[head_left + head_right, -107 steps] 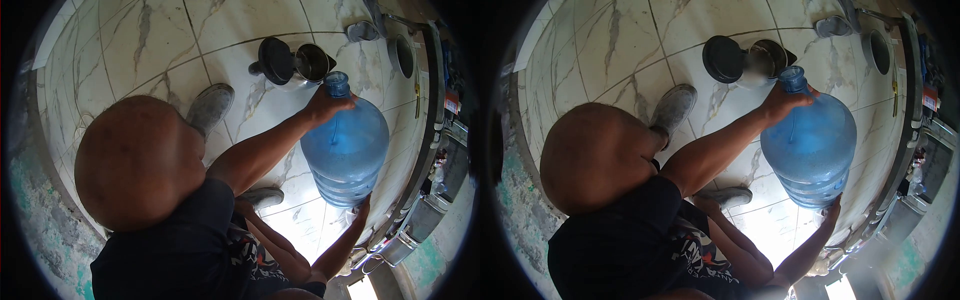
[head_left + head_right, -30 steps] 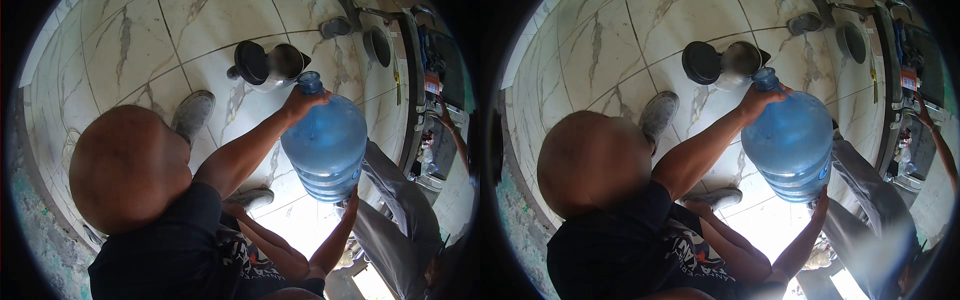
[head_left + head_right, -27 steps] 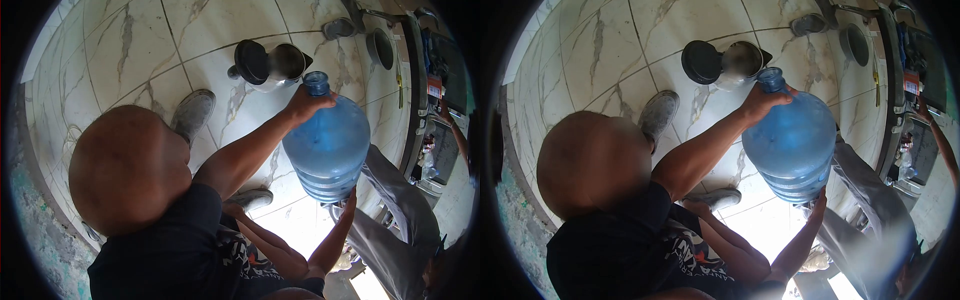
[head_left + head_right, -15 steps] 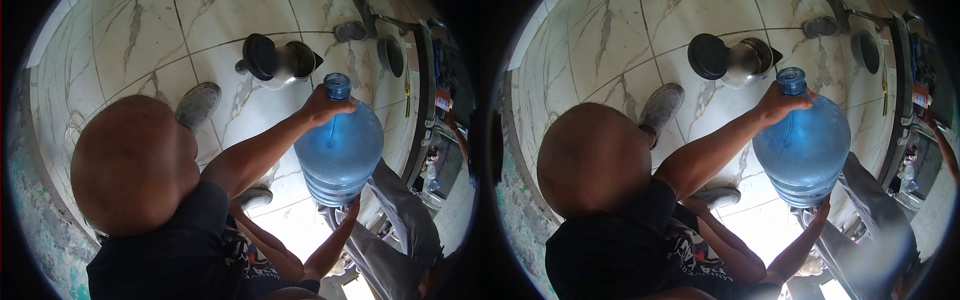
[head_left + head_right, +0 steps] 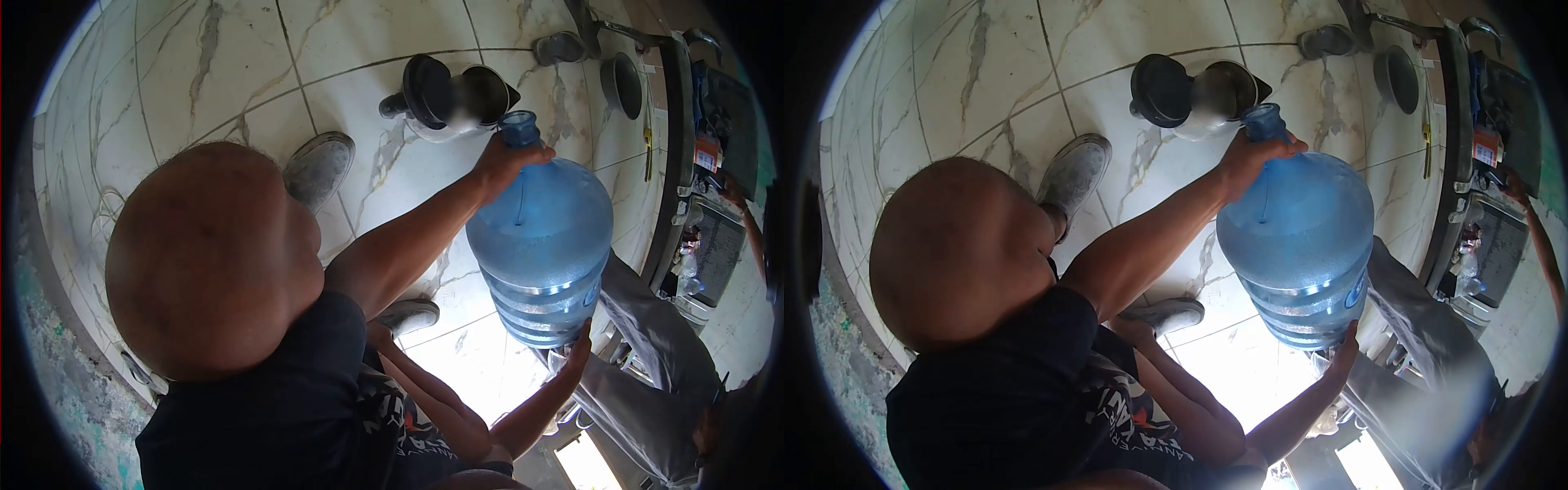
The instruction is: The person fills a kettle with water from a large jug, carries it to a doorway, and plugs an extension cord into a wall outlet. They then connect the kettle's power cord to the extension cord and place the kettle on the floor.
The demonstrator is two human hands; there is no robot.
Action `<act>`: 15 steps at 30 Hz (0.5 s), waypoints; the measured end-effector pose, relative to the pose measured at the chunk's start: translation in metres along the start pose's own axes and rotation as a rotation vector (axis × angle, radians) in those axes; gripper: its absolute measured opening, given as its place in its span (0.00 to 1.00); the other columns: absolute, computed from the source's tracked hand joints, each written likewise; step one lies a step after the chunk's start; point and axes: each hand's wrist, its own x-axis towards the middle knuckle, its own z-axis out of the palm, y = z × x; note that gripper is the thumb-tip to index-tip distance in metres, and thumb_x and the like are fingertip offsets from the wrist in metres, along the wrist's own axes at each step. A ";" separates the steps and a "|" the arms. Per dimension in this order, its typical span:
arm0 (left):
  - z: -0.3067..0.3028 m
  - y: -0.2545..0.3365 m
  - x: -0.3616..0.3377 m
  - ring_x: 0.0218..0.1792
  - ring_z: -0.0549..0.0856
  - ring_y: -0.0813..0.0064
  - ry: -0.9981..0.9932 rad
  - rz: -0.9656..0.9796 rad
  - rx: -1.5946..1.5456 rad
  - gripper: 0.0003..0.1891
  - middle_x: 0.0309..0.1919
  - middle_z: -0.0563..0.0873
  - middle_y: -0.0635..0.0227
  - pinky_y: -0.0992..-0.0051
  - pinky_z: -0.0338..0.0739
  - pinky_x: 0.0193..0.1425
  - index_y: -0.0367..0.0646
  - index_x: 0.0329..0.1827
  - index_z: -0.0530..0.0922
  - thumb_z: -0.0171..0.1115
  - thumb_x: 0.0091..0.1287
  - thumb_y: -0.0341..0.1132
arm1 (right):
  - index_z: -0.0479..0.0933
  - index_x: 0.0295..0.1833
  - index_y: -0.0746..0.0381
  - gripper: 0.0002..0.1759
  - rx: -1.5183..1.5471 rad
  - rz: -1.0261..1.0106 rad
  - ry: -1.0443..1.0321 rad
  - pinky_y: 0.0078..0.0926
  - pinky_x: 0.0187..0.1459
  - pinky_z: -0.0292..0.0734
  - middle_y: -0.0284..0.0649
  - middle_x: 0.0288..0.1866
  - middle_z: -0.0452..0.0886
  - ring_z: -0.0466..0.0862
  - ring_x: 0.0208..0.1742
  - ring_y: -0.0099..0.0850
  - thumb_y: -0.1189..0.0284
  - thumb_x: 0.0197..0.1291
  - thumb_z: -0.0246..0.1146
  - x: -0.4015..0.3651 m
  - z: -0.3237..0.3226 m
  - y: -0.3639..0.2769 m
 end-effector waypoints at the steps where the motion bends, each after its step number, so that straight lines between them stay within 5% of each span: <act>1: -0.001 0.000 -0.001 0.48 0.86 0.67 0.016 -0.032 -0.019 0.14 0.45 0.89 0.56 0.64 0.79 0.58 0.38 0.43 0.80 0.69 0.55 0.33 | 0.65 0.73 0.74 0.45 -0.002 0.006 0.006 0.35 0.69 0.65 0.53 0.71 0.72 0.74 0.68 0.39 0.41 0.73 0.52 -0.005 0.000 -0.002; 15: -0.014 -0.003 0.004 0.47 0.86 0.63 -0.040 -0.059 -0.109 0.14 0.48 0.87 0.55 0.59 0.82 0.56 0.38 0.44 0.79 0.65 0.59 0.35 | 0.69 0.69 0.77 0.45 -0.086 -0.033 0.084 0.37 0.63 0.70 0.52 0.63 0.79 0.79 0.59 0.40 0.41 0.73 0.51 -0.047 -0.008 -0.031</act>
